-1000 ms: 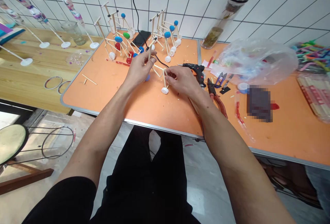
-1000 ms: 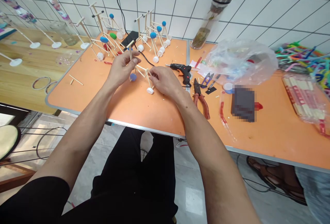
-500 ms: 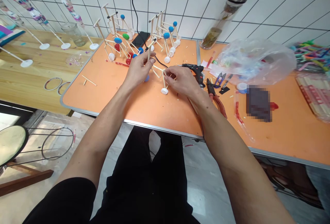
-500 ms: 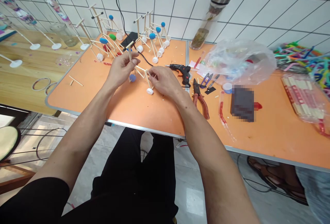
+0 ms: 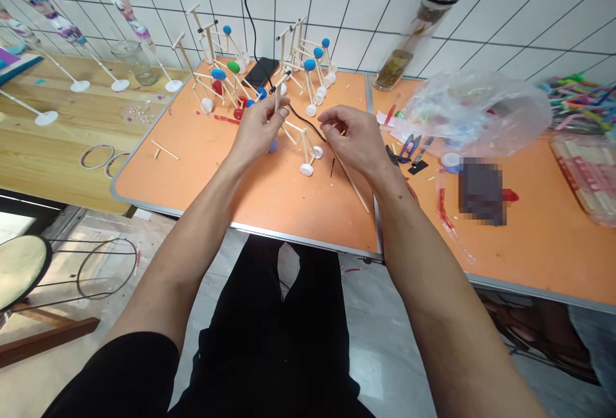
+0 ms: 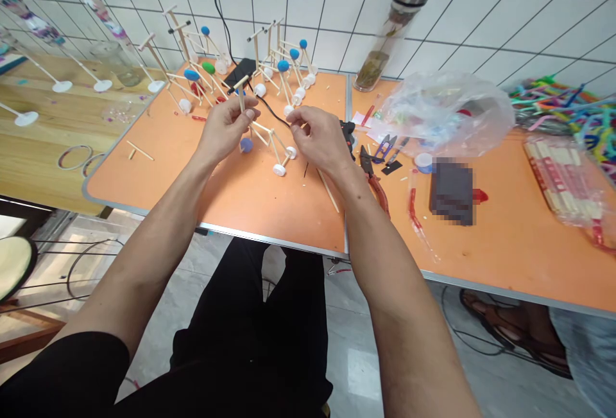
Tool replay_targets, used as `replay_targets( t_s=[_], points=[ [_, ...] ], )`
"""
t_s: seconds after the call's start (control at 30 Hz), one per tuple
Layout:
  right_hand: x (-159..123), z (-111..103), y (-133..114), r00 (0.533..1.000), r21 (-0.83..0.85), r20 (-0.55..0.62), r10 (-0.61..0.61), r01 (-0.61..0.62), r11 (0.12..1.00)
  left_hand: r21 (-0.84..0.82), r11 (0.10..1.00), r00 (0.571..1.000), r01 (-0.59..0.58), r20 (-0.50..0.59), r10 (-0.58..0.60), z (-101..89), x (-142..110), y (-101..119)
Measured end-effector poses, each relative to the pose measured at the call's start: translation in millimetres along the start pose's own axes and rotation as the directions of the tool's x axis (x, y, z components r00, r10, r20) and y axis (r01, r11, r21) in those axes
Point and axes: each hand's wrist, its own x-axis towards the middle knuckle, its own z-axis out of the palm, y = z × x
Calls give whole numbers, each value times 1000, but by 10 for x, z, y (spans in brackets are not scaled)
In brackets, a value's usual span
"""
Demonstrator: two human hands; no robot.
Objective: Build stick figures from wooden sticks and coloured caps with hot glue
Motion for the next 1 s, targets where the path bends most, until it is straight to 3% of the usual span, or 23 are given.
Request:
replay_targets(
  t_s=[0.33,0.6,0.8,1.0],
  points=[
    [2,-129,20,976,-2,-75,203,-203,979,35,999,1000,-5,-4,5,-13,-23,33],
    [22,-100,102,974,-6,-89,206,-208,978,18,1000,1000,-18,-8,18,-10,-26,36],
    [85,-121,347,959,71,-234,157,-145,987,98,995,1000,-14,-15,16,3,-45,89],
    [54,-355,523,893,-71,-302,335,-371,926,133,991,1000,-22,-18,24,8,-38,34]
  ],
)
